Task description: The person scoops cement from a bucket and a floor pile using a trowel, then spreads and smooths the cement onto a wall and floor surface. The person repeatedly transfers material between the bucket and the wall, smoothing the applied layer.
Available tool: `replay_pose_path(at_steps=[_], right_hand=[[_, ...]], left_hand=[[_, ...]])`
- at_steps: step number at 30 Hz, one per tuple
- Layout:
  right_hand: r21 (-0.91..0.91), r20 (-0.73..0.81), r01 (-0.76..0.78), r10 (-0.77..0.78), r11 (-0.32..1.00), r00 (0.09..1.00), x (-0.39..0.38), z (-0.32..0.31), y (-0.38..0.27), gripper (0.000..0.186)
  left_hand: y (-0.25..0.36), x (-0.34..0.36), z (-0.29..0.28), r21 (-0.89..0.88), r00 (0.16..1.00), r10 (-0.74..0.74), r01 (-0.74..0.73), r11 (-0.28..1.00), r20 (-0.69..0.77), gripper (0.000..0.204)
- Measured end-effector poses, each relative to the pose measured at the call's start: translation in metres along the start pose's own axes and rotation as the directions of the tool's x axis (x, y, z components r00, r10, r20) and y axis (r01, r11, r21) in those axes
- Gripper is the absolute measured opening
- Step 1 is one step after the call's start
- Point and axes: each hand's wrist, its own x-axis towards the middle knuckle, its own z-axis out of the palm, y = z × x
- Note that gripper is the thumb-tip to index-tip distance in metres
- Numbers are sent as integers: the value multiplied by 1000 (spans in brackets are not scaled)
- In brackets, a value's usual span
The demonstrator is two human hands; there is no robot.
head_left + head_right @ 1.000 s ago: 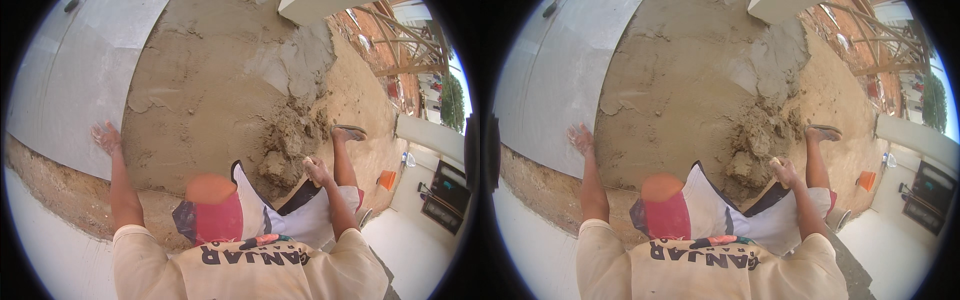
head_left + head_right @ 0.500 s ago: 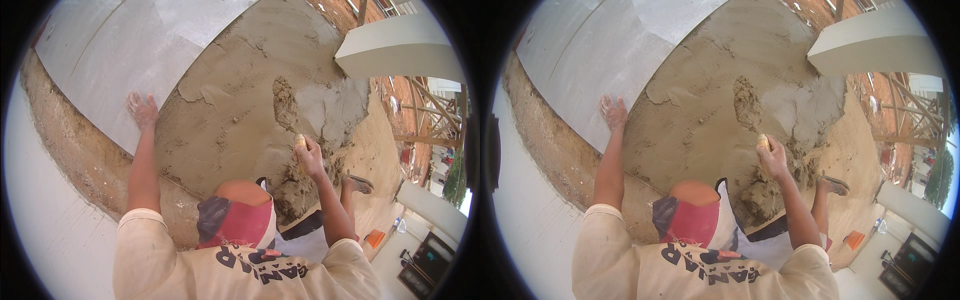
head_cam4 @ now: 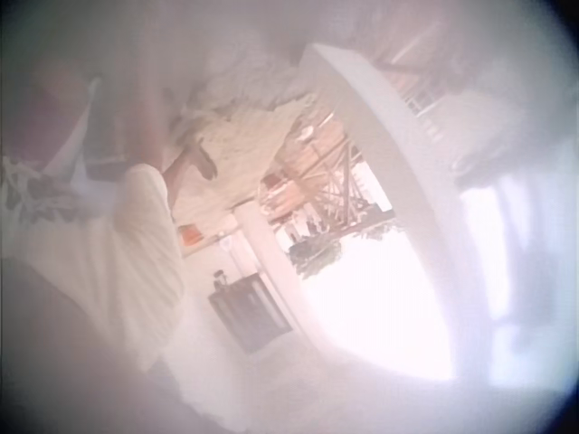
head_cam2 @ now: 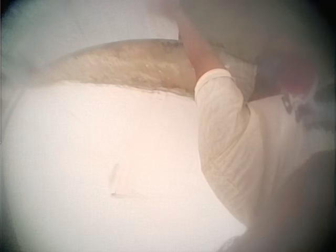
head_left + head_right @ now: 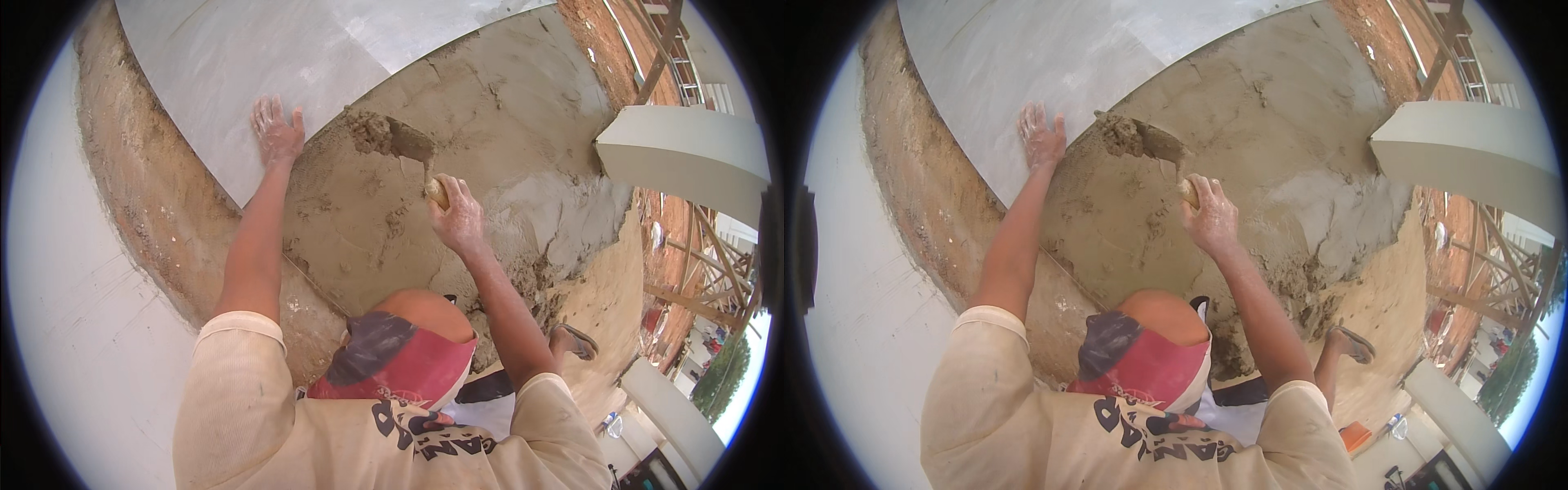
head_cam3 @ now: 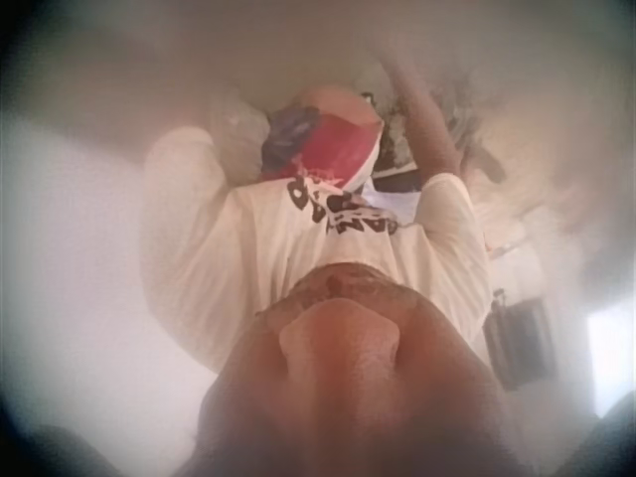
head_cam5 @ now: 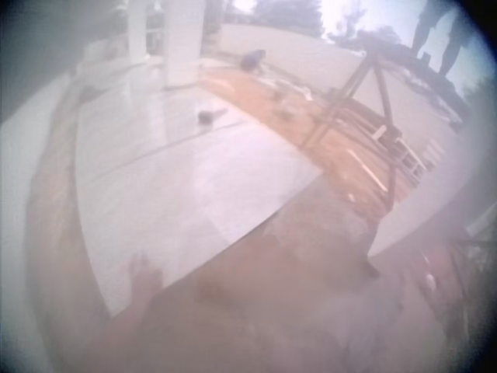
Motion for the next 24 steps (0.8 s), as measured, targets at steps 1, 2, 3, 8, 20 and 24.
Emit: replay_pose_path(at_steps=[1, 2, 3, 8, 20, 24], right_hand=[[-100, 11, -22, 24, 995, 1000, 9, 11, 0, 46], [-88, -17, -44, 42, 995, 999, 13, 19, 1, 45], [-73, -41, -60, 57, 996, 998, 17, 26, -2, 44], [-45, 50, -20, 22, 999, 998, 25, 23, -5, 39], [-345, 313, 106, 7, 933, 950, 73, 14, 3, 37], [-438, 256, 33, 89, 899, 963, 122, -11, 32, 37]], left_hand=[[2, 2, 0, -6, 1000, 2, -2, 1000, -3, 69], [4, 1, -1, -3, 1000, 2, -2, 1000, -2, 68], [3, 0, -1, 4, 1000, -3, 3, 1000, -3, 68], [0, -2, -4, 3, 1000, -3, 3, 1000, 8, 68], [1, 0, -3, -18, 1000, 4, -4, 1000, 1, 66], [1, 1, -4, -9, 1000, 6, -6, 1000, -14, 66]])
